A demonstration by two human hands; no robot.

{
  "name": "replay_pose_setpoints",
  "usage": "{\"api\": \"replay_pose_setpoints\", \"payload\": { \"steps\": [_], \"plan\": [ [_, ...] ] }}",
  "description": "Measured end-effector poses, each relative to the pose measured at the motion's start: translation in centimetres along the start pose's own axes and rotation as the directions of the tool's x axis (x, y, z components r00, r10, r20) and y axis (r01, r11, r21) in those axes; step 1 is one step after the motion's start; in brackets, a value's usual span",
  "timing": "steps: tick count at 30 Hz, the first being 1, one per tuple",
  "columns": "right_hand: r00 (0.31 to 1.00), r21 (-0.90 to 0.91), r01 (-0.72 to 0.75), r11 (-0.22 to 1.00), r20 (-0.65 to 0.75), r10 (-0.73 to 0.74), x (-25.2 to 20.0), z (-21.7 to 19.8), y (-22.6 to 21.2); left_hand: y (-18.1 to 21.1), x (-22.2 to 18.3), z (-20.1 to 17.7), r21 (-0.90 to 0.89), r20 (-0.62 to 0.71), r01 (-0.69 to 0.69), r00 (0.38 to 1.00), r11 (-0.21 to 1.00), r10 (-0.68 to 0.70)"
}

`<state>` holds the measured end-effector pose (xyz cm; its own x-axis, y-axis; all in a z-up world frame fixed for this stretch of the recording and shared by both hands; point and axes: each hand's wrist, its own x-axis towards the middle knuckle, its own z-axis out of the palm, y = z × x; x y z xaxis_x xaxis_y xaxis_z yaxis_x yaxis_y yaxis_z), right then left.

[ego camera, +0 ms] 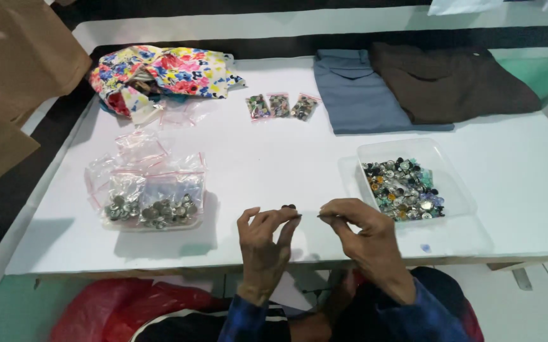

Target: Sorting and inspecting small black plastic garment components on a work surface

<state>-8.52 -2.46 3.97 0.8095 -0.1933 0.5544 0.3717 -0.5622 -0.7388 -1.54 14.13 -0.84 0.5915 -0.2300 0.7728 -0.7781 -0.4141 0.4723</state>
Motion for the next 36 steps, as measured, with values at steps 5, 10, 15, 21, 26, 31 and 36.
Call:
{"api": "replay_pose_setpoints", "payload": {
  "steps": [5,10,15,21,26,31,36],
  "plan": [
    [0.995,-0.021,-0.091,0.996,0.03,0.091,-1.3,5.6,5.7,-5.9,-2.8,0.5,-0.011,0.176,0.249,0.954,0.968,-0.243],
    [0.977,-0.043,-0.21,0.977,0.016,0.211,-1.3,7.5,7.7,-7.4,-3.1,1.5,0.062,0.309,0.36,0.88,0.931,-0.361],
    [0.985,-0.182,-0.17,0.968,-0.015,0.17,-1.7,7.9,8.1,-7.7,-3.5,1.9,-0.019,0.26,0.374,0.897,0.927,-0.356],
    [0.986,-0.193,-0.168,0.967,-0.029,0.166,-2.1,7.9,8.4,-6.9,-3.0,1.0,-0.056,0.271,0.371,0.899,0.927,-0.343],
    [0.977,-0.187,-0.214,0.959,-0.038,0.211,-1.7,8.0,7.8,-7.2,-3.0,1.1,-0.064,0.263,0.386,0.896,0.92,-0.358],
    [0.967,-0.172,-0.254,0.952,-0.054,0.249,-1.7,8.2,8.1,-6.8,-3.0,1.2,-0.04,0.246,0.4,0.892,0.916,-0.379],
    [0.957,-0.129,-0.291,0.948,-0.06,0.285,-1.8,8.0,7.7,-7.1,-3.0,1.5,-0.021,0.219,0.393,0.899,0.919,-0.379]
  ]
}}
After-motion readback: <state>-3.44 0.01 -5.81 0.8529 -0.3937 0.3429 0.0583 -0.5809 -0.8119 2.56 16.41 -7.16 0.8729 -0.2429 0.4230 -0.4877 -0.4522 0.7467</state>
